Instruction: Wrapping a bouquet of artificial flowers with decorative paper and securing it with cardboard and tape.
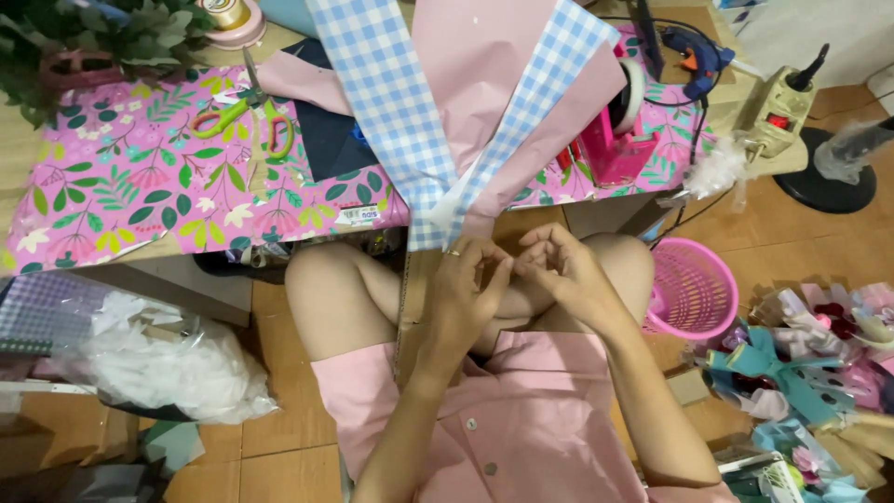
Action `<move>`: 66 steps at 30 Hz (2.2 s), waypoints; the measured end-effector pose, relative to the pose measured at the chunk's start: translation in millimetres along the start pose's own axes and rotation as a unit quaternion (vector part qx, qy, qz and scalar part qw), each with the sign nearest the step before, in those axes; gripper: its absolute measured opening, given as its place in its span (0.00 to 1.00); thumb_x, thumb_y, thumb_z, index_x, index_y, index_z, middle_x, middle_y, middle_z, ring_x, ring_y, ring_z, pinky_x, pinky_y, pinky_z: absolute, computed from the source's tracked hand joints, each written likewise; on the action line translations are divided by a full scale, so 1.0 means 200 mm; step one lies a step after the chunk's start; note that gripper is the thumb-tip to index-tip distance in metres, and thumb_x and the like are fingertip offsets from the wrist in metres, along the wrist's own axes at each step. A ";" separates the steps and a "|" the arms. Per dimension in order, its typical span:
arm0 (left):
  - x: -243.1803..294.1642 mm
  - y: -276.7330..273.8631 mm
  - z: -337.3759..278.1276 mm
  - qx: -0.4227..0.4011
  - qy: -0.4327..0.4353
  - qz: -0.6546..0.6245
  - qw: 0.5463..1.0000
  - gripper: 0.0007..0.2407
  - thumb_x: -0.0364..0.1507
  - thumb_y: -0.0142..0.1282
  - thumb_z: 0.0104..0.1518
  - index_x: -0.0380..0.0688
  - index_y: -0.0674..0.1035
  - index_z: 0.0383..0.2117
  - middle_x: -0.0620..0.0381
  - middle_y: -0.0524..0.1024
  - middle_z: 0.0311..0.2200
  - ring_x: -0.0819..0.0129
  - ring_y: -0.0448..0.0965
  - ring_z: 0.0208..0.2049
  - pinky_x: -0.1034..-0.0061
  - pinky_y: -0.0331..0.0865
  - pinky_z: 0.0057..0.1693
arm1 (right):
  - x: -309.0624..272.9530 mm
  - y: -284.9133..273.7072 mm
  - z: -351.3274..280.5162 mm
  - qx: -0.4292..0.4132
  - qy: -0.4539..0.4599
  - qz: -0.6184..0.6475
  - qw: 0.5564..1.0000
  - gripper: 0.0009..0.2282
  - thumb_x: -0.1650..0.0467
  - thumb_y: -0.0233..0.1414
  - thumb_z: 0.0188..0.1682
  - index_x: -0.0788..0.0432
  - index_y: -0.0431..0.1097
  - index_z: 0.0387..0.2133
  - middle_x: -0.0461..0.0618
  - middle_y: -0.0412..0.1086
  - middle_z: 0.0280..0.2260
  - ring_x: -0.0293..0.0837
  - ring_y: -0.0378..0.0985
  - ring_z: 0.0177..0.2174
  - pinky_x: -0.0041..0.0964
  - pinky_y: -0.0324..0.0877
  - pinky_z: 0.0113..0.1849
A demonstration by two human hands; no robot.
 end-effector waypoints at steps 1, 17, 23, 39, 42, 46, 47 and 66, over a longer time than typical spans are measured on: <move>-0.03 -0.01 -0.03 0.001 -0.002 0.001 1.000 0.02 0.31 0.63 0.56 0.53 0.80 0.30 0.63 0.73 0.27 0.64 0.78 0.35 0.75 0.72 0.46 | 0.01 0.03 0.00 -0.003 0.001 0.000 1.000 0.17 0.78 0.60 0.44 0.62 0.70 0.48 0.46 0.74 0.28 0.34 0.74 0.29 0.28 0.71 0.36; -0.32 -0.05 0.08 0.213 -0.025 0.112 0.970 0.04 0.33 0.60 0.60 0.56 0.76 0.32 0.68 0.73 0.32 0.68 0.75 0.40 0.71 0.60 0.52 | -0.12 0.29 0.21 0.173 -0.142 -0.202 0.954 0.09 0.74 0.64 0.45 0.56 0.74 0.37 0.49 0.72 0.30 0.46 0.78 0.32 0.38 0.73 0.35; -0.38 -0.02 0.12 0.284 -0.028 0.165 0.944 0.04 0.36 0.61 0.59 0.58 0.77 0.31 0.71 0.71 0.35 0.70 0.71 0.44 0.70 0.54 0.55 | -0.16 0.36 0.28 0.173 -0.135 -0.268 0.938 0.10 0.76 0.61 0.48 0.58 0.64 0.33 0.50 0.68 0.31 0.52 0.78 0.33 0.40 0.75 0.33; -0.44 0.03 0.14 0.306 -0.042 0.157 0.938 0.12 0.44 0.61 0.58 0.55 0.73 0.29 0.67 0.71 0.46 0.65 0.69 0.51 0.64 0.50 0.59 | -0.05 0.34 0.24 0.231 -0.263 -0.376 0.858 0.11 0.75 0.62 0.46 0.53 0.64 0.30 0.45 0.63 0.31 0.50 0.72 0.36 0.42 0.67 0.38; -0.42 0.02 0.15 0.311 -0.034 0.151 0.938 0.12 0.43 0.61 0.58 0.55 0.73 0.29 0.67 0.71 0.46 0.65 0.69 0.50 0.64 0.51 0.59 | 0.03 0.41 0.17 0.212 -0.324 -0.424 0.819 0.14 0.72 0.58 0.44 0.51 0.72 0.45 0.53 0.60 0.57 0.57 0.62 0.54 0.48 0.61 0.50; -0.43 0.03 0.14 0.312 -0.026 0.184 0.932 0.11 0.42 0.63 0.55 0.56 0.73 0.28 0.67 0.71 0.46 0.66 0.71 0.50 0.66 0.53 0.58 | 0.08 0.48 0.14 0.208 -0.322 -0.436 0.814 0.20 0.67 0.50 0.53 0.40 0.68 0.60 0.57 0.44 0.68 0.61 0.46 0.64 0.55 0.47 0.61; -0.44 0.03 0.14 0.312 -0.026 0.185 0.932 0.11 0.42 0.63 0.55 0.56 0.73 0.28 0.67 0.71 0.47 0.66 0.71 0.50 0.66 0.54 0.58 | 0.10 0.48 0.14 0.194 -0.301 -0.447 0.820 0.21 0.63 0.48 0.55 0.38 0.65 0.63 0.57 0.38 0.70 0.62 0.38 0.66 0.58 0.41 0.62; -0.41 0.01 0.13 0.313 -0.057 0.101 0.943 0.12 0.42 0.55 0.63 0.50 0.69 0.39 0.60 0.68 0.45 0.60 0.71 0.48 0.63 0.57 0.55 | 0.28 0.40 0.17 0.204 -0.193 -0.473 0.835 0.23 0.51 0.41 0.59 0.30 0.57 0.68 0.59 0.25 0.72 0.62 0.23 0.69 0.72 0.30 0.61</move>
Point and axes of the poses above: each hand's wrist, its own z-axis towards the middle knuckle, its own y-axis out of the palm, x = y × z, the point moved 2 cm from there along z, towards the middle knuckle
